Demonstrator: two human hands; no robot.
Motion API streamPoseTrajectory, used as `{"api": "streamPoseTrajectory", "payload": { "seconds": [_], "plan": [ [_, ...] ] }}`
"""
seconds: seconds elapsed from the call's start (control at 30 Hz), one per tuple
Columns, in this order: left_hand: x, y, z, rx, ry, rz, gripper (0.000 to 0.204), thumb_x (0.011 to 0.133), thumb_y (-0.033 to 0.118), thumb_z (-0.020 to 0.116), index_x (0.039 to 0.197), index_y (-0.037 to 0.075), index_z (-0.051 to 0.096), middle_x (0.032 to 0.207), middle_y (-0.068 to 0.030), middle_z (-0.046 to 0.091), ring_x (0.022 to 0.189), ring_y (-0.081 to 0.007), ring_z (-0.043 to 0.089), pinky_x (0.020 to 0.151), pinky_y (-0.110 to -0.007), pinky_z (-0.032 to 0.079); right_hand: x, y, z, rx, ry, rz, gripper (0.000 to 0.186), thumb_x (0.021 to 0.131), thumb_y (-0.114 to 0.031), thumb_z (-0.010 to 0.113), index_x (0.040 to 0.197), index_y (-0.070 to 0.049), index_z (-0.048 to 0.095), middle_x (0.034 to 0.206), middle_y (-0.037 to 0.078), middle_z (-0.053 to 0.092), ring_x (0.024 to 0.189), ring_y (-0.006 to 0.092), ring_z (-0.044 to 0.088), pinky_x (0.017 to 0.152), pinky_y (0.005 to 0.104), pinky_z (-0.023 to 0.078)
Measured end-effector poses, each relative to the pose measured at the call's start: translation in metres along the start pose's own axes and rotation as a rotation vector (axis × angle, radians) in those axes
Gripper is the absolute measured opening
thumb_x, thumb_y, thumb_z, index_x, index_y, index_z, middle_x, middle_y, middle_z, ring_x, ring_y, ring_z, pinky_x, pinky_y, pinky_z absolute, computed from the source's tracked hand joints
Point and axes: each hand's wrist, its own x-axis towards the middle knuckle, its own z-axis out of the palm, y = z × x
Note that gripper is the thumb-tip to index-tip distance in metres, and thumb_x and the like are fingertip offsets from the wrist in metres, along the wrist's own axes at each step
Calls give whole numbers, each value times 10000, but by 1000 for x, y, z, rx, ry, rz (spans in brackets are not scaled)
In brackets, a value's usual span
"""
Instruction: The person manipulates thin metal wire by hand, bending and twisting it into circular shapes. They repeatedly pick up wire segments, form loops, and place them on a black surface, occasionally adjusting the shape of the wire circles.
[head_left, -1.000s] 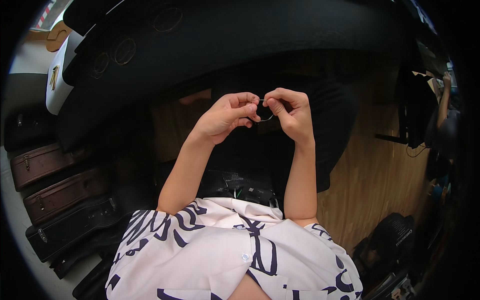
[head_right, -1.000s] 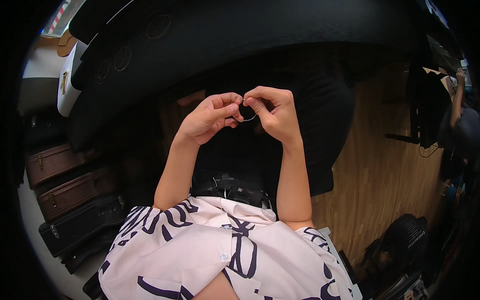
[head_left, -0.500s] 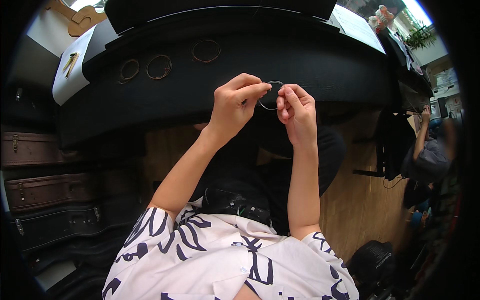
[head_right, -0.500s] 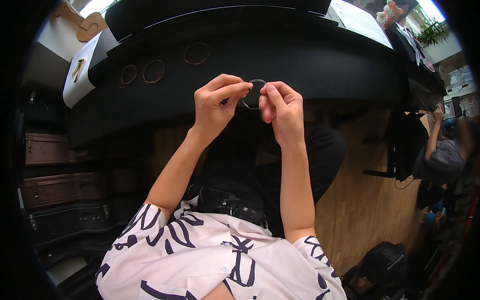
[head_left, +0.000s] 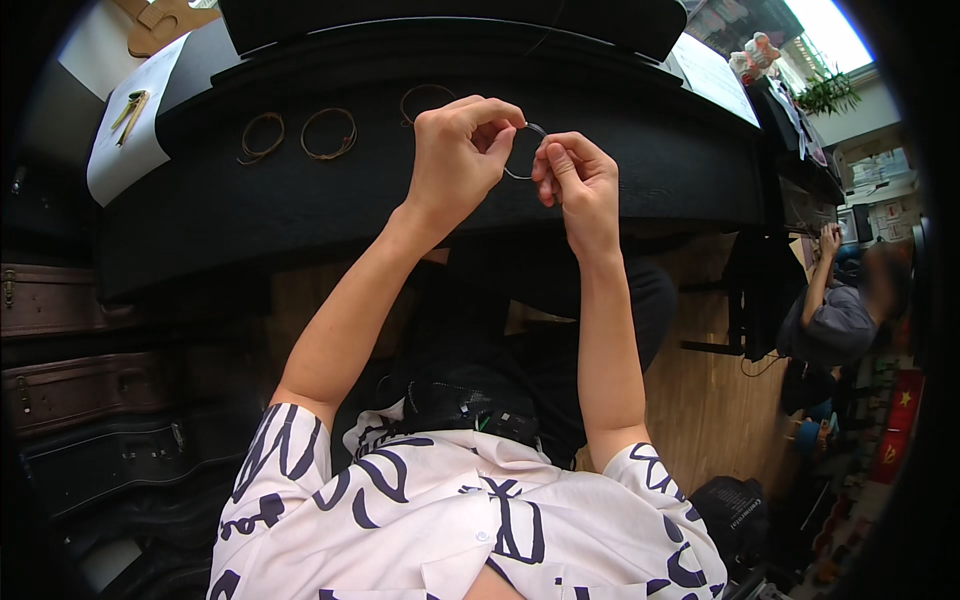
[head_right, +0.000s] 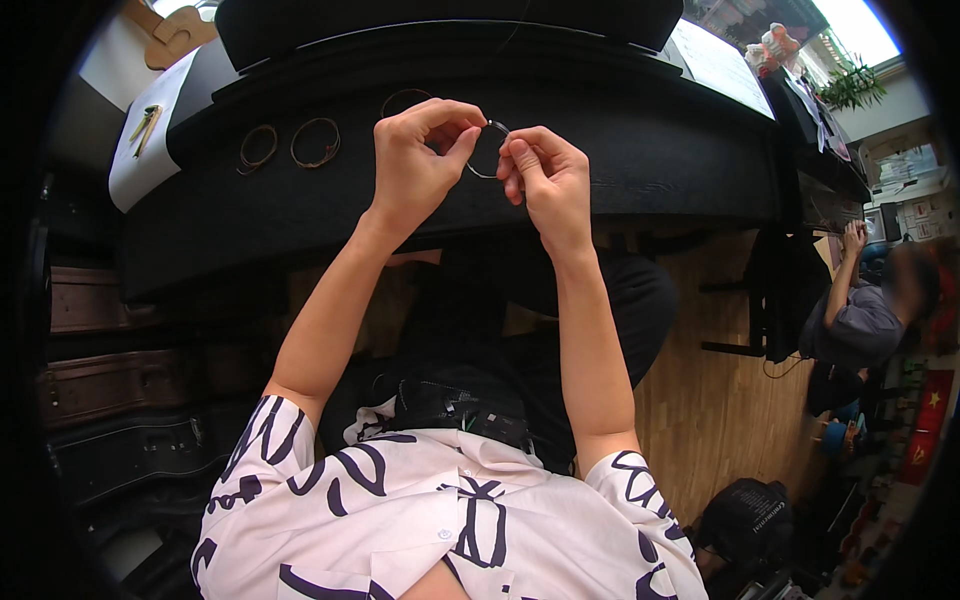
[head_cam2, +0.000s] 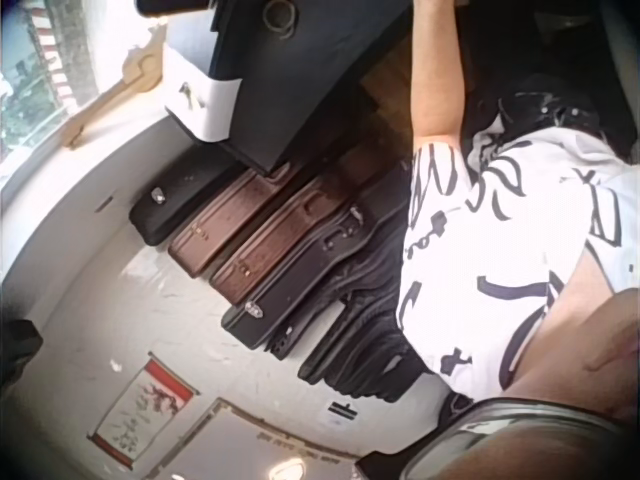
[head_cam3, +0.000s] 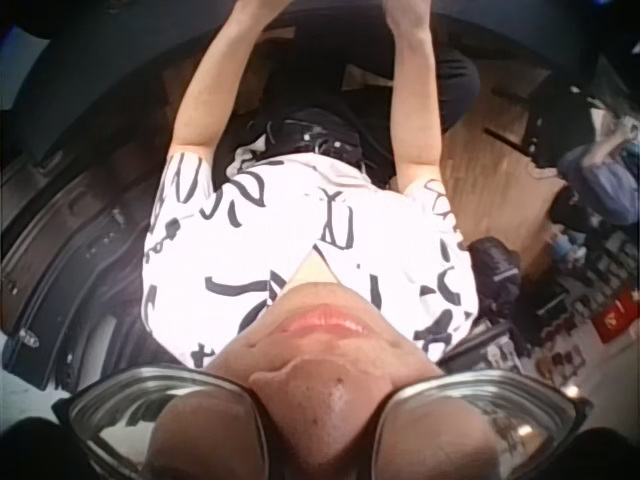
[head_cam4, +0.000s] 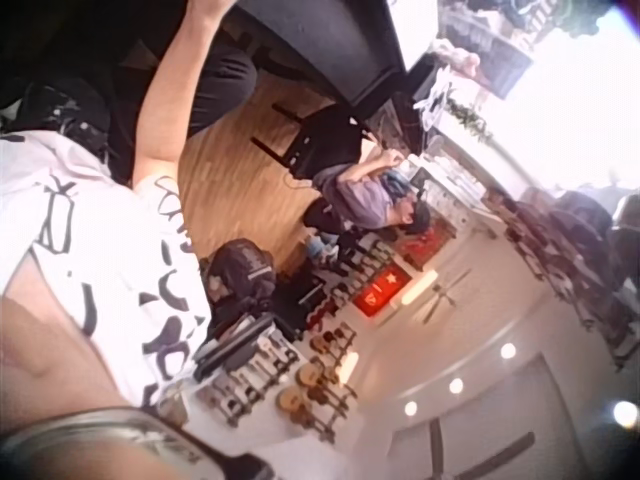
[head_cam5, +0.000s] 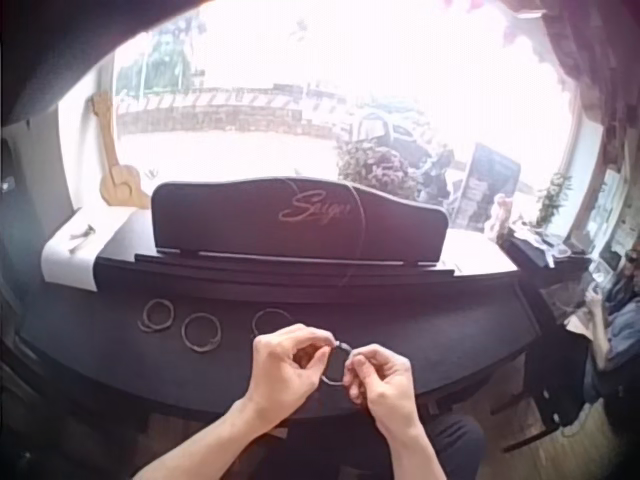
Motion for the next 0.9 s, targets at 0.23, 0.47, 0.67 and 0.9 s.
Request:
{"api": "streamPoseTrajectory", "payload": {
  "seconds": [0.23, 0.47, 0.67, 0.9],
  "plan": [
    [8, -5, -2, -131, -99, -195, 262, 800, -10, 718, 1057, 41, 707, 781, -46, 716, 676, -109, 696, 601, -210, 532, 3, -1, -8, -198, -3, -77, 134, 971, -39, 583, 909, -3, 697, 704, 35, 644, 562, 62, 570, 500, 194, 429],
    [15, -27, 15, 15, -36, -110, 254, 820, 16, 709, 1073, 40, 706, 863, -59, 720, 778, -126, 699, 623, -235, 524, 31, 18, -30, -196, 32, -54, 130, 940, -43, 623, 967, 25, 731, 760, 64, 690, 631, 94, 632, 573, 213, 498],
    [10, -39, 18, 169, 94, 0, 211, 834, 9, 675, 1039, 43, 717, 892, -55, 707, 780, -146, 684, 603, -245, 503, 59, 25, -47, -586, -5, -298, 138, 881, -26, 686, 1005, -10, 747, 879, 73, 733, 756, 148, 699, 653, 250, 535],
    [5, -43, 24, 285, 37, 62, 141, 811, -4, 666, 945, 21, 700, 882, -92, 670, 815, -254, 667, 696, -356, 536, 77, 31, -38, -879, -111, -510, 79, 805, -19, 729, 883, -8, 722, 876, 104, 711, 752, 251, 702, 676, 325, 555]
  ]
}}
